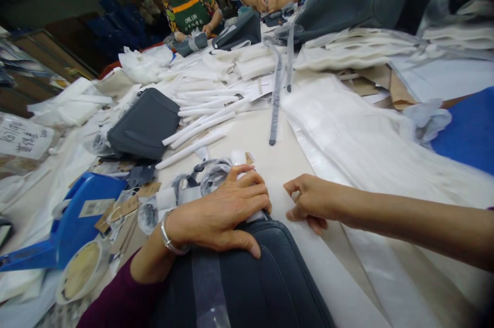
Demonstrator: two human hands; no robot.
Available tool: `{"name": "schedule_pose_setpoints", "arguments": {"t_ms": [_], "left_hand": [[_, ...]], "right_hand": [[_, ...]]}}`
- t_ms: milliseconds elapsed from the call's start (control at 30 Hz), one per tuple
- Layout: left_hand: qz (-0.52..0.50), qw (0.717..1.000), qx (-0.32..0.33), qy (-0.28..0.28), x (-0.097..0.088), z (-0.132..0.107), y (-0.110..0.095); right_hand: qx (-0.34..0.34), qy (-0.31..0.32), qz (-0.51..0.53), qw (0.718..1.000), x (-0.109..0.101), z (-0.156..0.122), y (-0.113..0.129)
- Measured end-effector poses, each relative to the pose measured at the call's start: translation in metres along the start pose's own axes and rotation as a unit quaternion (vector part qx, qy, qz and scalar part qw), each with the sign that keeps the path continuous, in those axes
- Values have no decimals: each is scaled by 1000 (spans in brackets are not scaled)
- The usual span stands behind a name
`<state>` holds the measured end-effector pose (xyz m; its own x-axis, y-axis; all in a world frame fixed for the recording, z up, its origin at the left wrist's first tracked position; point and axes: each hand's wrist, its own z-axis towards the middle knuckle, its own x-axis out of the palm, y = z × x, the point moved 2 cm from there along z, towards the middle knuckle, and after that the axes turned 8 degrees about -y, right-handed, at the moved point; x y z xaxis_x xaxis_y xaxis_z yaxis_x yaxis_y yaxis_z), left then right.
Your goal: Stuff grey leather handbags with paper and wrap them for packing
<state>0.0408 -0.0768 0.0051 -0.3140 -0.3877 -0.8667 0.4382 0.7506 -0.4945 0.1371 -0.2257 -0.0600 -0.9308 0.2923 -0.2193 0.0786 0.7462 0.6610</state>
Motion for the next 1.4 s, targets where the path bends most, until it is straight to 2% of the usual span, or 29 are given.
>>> {"name": "schedule_pose_setpoints", "arguments": {"t_ms": [233, 400, 467, 533, 600, 633, 700, 800, 867, 933, 1033, 1100, 1200, 1300, 1400], "left_hand": [[-6, 1000, 10, -10, 1, -1, 0], [0, 999, 14, -31, 6, 0, 6], [6, 999, 11, -48, 9, 1, 8], [9, 998, 7, -58, 13, 3, 9], [10, 998, 4, -60, 17, 3, 9], [10, 998, 4, -60, 19, 3, 9], [9, 998, 11, -62, 20, 3, 10], [6, 998, 28, -61, 19, 0, 9], [5, 998, 36, -58, 18, -1, 7], [7, 998, 39, -55, 16, -3, 6], [10, 998, 45, -53, 14, -4, 6], [5, 997, 49, -51, 14, -4, 6], [-8, 997, 50, -56, 13, -4, 6], [-17, 997, 49, -63, 13, -4, 7], [-20, 997, 50, -64, 13, -3, 6]], "right_hand": [[22, 10, 20, 999, 20, 17, 12], [-33, -10, 139, 990, 25, 25, 18], [-68, 13, 163, 984, 21, 21, 14], [-139, 22, 163, 977, 13, 9, 4], [-238, -42, 97, 966, 3, -12, -14], [-287, -95, 37, 953, -1, -25, -26], [-368, -184, -101, 906, 0, -52, -52], [-450, -227, -223, 834, 18, -81, -87], [-474, -241, -223, 817, 31, -88, -100], [-466, -259, -177, 828, 40, -87, -102], [-424, -261, -92, 862, 42, -80, -90], [-371, -248, -36, 894, 40, -76, -77], [-253, -233, 49, 938, 39, -67, -59], [-175, -214, 113, 955, 41, -56, -43], [-144, -184, 119, 965, 42, -47, -34]]}}
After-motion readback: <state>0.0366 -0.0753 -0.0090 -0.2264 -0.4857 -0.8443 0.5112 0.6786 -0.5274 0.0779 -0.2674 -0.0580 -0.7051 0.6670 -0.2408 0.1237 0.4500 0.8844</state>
